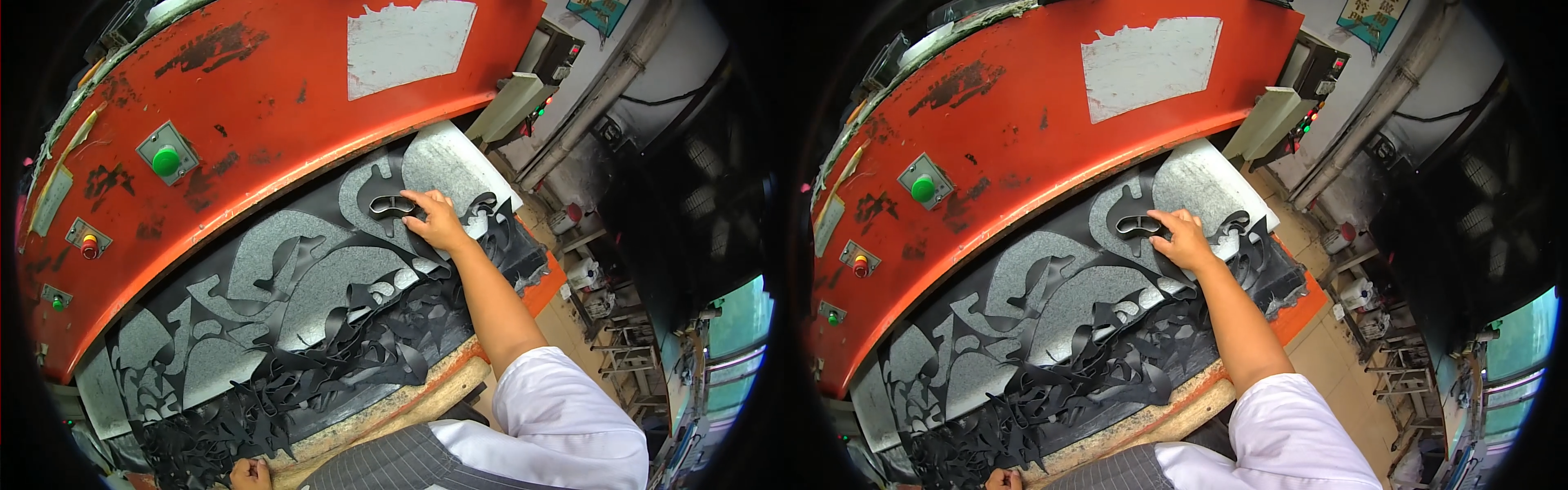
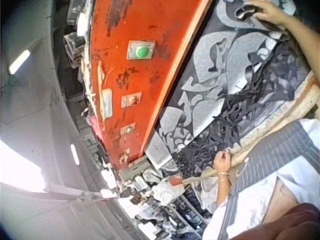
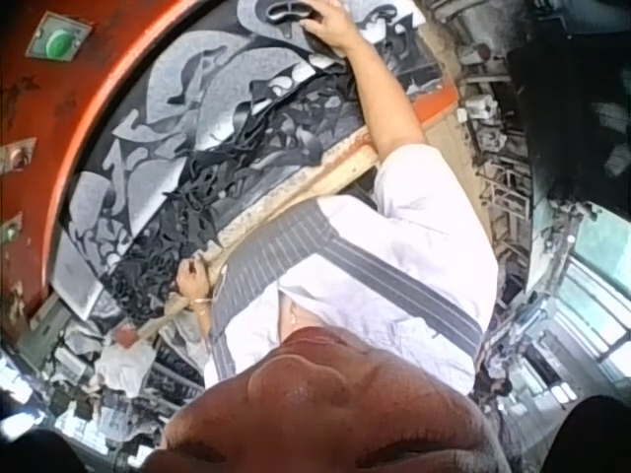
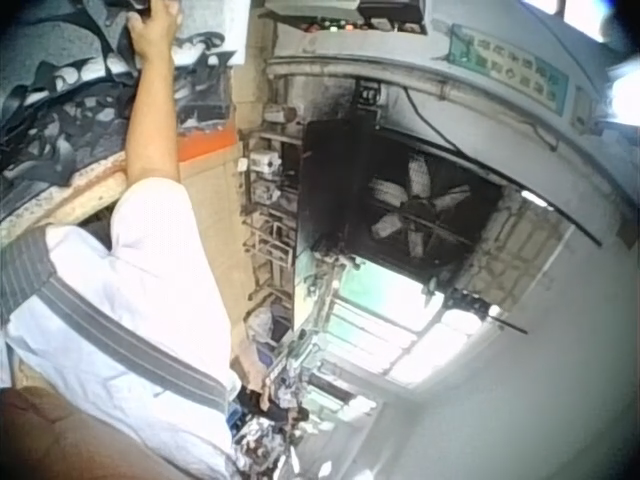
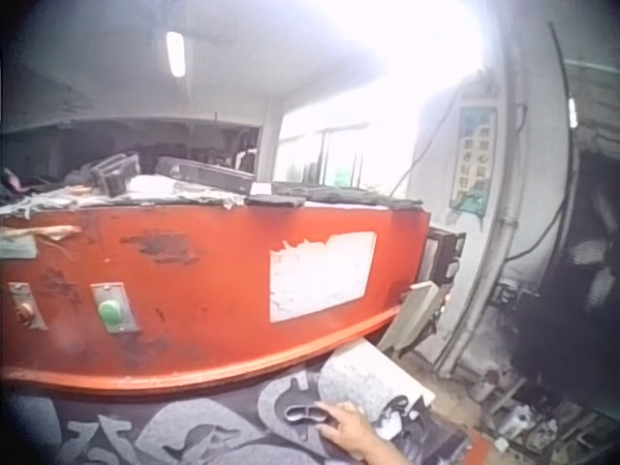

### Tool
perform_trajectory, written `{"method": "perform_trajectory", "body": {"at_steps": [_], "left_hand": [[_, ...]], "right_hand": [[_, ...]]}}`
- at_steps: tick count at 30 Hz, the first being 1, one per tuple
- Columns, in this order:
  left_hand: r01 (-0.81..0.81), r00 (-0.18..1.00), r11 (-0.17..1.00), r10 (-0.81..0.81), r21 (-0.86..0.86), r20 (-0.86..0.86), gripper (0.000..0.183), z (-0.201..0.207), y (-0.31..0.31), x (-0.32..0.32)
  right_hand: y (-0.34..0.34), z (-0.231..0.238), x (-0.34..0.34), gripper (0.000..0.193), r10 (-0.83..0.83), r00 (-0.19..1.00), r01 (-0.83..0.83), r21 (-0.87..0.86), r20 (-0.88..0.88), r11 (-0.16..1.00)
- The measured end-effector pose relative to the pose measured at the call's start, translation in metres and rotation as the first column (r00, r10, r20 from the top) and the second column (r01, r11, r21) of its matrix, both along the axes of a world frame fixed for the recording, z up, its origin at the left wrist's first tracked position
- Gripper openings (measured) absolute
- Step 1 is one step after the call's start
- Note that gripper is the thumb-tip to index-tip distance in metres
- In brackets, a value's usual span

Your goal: The recorder is using a hydraulic clicker press to cut shoe components from a sheet of black leather or synthetic material using metal dies.

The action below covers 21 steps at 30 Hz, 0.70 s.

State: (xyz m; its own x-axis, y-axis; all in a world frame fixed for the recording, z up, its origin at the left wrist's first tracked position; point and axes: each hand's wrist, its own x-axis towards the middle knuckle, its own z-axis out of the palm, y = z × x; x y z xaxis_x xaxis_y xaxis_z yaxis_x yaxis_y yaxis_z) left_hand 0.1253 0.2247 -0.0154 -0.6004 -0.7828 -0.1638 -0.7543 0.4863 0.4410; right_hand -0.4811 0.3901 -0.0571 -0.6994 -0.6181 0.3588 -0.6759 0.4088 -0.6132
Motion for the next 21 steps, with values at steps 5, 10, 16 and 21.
{"method": "perform_trajectory", "body": {"at_steps": [5,10,16,21], "left_hand": [[0.055,0.998,0.999,-0.055,-0.002,-0.028,0.025,0.012,0.000,-0.010],[0.092,0.993,0.996,-0.092,-0.007,-0.075,0.021,0.015,0.002,0.000],[-0.160,0.919,0.985,0.172,0.063,-0.354,0.018,-0.007,-0.001,0.023],[-0.305,0.742,0.950,0.191,-0.069,-0.642,0.016,0.011,-0.109,-0.002]], "right_hand": [[0.006,-0.004,0.003,0.051,-0.022,1.000,0.022,0.015,0.001,1.000],[-0.004,0.002,0.007,0.052,-0.011,1.000,0.010,0.058,0.009,0.998],[0.013,0.022,0.025,0.070,0.140,0.985,-0.143,-0.017,-0.098,0.990],[0.007,0.091,0.108,0.062,0.109,0.994,-0.099,-0.357,0.007,0.929]]}}
